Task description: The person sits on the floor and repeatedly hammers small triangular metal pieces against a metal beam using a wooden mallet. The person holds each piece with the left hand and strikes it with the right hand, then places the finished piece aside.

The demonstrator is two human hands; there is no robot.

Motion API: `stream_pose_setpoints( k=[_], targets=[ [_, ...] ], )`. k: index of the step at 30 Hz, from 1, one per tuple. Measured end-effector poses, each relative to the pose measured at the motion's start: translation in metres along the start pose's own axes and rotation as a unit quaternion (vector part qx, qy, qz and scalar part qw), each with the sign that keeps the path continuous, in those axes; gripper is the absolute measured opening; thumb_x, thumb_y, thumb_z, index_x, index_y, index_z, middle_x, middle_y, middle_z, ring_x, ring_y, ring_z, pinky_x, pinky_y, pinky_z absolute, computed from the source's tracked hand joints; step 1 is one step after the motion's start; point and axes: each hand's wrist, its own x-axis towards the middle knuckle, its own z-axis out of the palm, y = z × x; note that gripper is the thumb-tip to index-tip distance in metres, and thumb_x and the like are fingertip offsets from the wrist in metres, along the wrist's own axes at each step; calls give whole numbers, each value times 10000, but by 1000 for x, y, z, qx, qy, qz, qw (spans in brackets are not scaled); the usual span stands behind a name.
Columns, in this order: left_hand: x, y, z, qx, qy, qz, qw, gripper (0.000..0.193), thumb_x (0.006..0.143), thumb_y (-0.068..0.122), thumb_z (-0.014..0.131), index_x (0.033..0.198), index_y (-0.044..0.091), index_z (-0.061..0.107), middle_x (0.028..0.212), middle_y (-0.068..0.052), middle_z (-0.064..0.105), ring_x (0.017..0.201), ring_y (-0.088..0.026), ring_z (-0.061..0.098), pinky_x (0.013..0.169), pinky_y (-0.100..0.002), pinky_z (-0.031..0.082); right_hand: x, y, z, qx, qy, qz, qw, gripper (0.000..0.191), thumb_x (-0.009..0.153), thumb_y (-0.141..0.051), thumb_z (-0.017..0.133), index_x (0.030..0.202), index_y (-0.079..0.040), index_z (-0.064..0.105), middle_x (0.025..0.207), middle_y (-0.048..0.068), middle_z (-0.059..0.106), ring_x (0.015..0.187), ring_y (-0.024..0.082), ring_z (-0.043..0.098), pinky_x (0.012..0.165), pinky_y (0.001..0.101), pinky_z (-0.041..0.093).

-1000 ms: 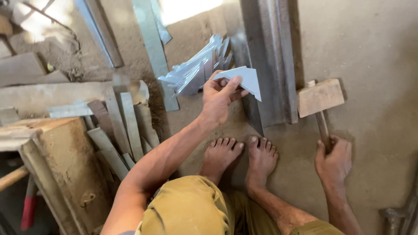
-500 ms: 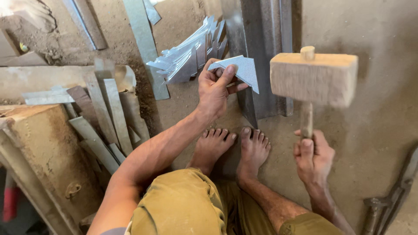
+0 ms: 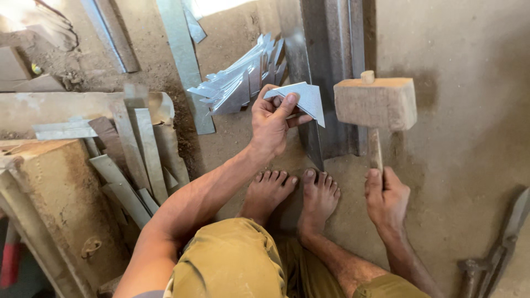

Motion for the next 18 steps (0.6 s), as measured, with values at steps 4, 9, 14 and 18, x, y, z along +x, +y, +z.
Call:
stream_pose_setpoints(
  k=[4, 9, 14, 18],
  targets=[
    [1, 0, -2, -2, -11, 3, 1000, 136, 1017, 84, 676, 1022, 49, 545, 862, -26, 649, 835, -207, 743, 738, -415, 694, 1, -25, -11, 145, 56, -106, 982, 412, 1093, -425, 511, 961, -49, 615, 614, -15, 535, 486, 57, 493, 410, 244, 396],
    [0, 0, -2, 4, 1, -14, 1000, 133, 998, 87, 671, 1003, 59, 541, 867, -30, 667, 833, -202, 748, 724, -406, 691, 24, -21, 7, 159, 135, -358, 910, 484, 1117, -485, 456, 753, -168, 425, 611, -6, 550, 491, 73, 503, 423, 242, 379],
    [2, 1, 0, -8, -7, -2, 1000, 137, 1012, 67, 693, 1020, 55, 557, 857, -2, 626, 844, -207, 749, 732, -413, 694, 20, 1, 7, 100, 43, -123, 986, 509, 1129, -444, 496, 858, -20, 568, 598, 20, 505, 477, 97, 468, 394, 257, 376],
    [2, 0, -2, -2, -9, -13, 1000, 115, 1011, 79, 679, 1023, 59, 567, 905, -46, 690, 863, -213, 755, 743, -416, 693, 11, 2, 17, 298, 135, -295, 898, 495, 981, -493, 596, 900, -21, 473, 631, 46, 507, 465, 59, 498, 390, 243, 404]
  ],
)
